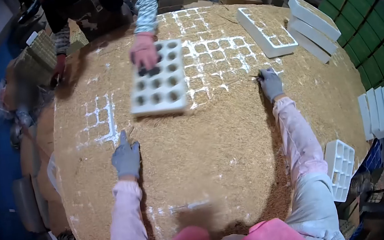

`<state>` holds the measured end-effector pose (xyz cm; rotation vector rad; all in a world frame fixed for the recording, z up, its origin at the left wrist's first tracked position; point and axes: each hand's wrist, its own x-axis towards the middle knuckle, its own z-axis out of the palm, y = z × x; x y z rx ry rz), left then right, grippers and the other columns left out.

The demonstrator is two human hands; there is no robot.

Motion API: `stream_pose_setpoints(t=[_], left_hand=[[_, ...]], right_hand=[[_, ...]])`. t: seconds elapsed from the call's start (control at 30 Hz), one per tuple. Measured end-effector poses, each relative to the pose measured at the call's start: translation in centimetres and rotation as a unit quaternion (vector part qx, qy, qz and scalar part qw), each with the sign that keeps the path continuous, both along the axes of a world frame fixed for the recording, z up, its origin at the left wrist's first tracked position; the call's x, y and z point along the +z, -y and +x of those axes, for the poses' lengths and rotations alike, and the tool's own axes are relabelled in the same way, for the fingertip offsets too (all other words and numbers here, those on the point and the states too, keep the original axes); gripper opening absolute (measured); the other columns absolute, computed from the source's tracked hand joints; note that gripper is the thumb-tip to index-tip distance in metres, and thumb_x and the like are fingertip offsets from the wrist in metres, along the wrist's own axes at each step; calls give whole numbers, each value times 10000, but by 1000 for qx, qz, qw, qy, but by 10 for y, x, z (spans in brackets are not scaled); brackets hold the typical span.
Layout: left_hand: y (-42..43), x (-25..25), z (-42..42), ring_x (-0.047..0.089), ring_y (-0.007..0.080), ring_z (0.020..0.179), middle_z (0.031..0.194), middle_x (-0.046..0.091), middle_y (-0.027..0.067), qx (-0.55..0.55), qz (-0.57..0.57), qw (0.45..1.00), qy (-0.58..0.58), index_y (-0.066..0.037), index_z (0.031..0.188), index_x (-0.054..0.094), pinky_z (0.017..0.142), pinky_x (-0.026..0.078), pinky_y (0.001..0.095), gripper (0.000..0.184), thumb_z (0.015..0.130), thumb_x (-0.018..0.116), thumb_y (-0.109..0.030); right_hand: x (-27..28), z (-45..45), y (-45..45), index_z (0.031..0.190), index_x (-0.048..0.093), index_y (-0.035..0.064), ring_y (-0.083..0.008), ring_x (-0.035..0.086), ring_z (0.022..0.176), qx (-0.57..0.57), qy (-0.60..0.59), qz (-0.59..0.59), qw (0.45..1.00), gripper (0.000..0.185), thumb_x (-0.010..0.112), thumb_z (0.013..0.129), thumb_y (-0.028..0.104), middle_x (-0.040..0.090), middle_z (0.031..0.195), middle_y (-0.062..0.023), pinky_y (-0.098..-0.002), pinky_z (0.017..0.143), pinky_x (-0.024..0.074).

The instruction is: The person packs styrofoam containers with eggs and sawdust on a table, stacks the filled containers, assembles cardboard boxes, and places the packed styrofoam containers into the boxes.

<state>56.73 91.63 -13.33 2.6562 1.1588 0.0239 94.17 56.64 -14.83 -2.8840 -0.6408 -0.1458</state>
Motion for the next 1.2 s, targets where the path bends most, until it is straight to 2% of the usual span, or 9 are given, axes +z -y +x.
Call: stream_pose_setpoints(t=[0.1, 0.23, 0.4, 0.57, 0.77, 0.83, 0.9, 1.1, 1.2], left_hand=[[-37, -24, 19, 607, 352, 939, 1038, 634, 207, -3, 8, 998, -57, -68, 1192, 526, 796, 458, 440, 465, 875, 522, -408], [-12, -6, 1, 626, 300, 863, 898, 643, 190, -14, -67, 987, 147, -45, 929, 606, 744, 470, 406, 360, 874, 537, -394], [99, 40, -20, 473, 80, 543, 622, 483, -11, 65, -536, 782, 312, -92, 905, 558, 480, 386, 252, 358, 956, 455, -431], [144, 40, -91, 601, 217, 764, 907, 549, 109, -204, -28, 970, 130, -144, 1311, 455, 602, 495, 348, 446, 908, 508, -327], [164, 58, -193, 595, 280, 878, 1039, 523, 118, -172, 3, 982, 79, -172, 1308, 453, 675, 508, 380, 499, 826, 573, -219], [166, 56, -228, 601, 289, 874, 1033, 526, 111, -156, 16, 982, 101, -189, 1266, 477, 697, 511, 384, 475, 804, 587, -176], [170, 62, -264, 611, 283, 869, 1007, 530, 104, -90, -97, 984, 119, -194, 1206, 515, 714, 510, 383, 411, 802, 581, -153], [212, 18, -397, 615, 238, 829, 969, 572, 86, 33, -138, 909, 391, -127, 1133, 552, 694, 498, 356, 230, 907, 510, -143], [232, 6, -495, 557, 111, 813, 933, 565, 20, 267, -499, 612, 553, -65, 1122, 541, 695, 481, 258, 225, 997, 402, -190]], right_hand=[[0, -44, -11, 883, 591, 58, -327, 585, 740, 46, 85, 186, 978, 142, 639, 802, 164, 605, 816, -149, -398, 701, 470], [10, -104, -27, 860, 558, 31, -142, 533, 638, 86, -233, 420, 873, 134, 593, 871, 160, 550, 676, -40, -275, 600, 438], [52, -224, -81, 1196, 493, -3, -90, 555, 658, 141, -584, 461, 653, 319, 520, 947, 193, 599, 857, -30, -223, 635, 476], [46, -349, -100, 1277, 446, -25, -120, 576, 901, 227, -642, 456, 573, 391, 503, 951, 185, 597, 1074, -83, -248, 790, 473], [51, -458, -75, 1244, 451, -56, -211, 540, 1110, 369, -457, 466, 662, 357, 539, 912, 41, 555, 1181, -137, -319, 932, 455], [63, -482, -74, 1234, 454, -45, -204, 521, 1144, 105, -808, 518, 262, 353, 554, 907, 44, 554, 1177, -143, -334, 935, 463], [65, -517, -69, 1266, 505, 51, -292, 493, 1186, 119, -827, 459, 303, 415, 412, 968, 325, 571, 1224, -105, -471, 1012, 376], [111, -626, -50, 1361, 410, 53, -193, 489, 1188, 231, -823, 324, 405, 466, 480, 958, 276, 540, 1245, -92, -376, 999, 397], [109, -667, -23, 1311, 460, 3, -182, 513, 1125, 339, -660, 199, 640, 420, 528, 931, 169, 554, 1222, -103, -324, 957, 415]])
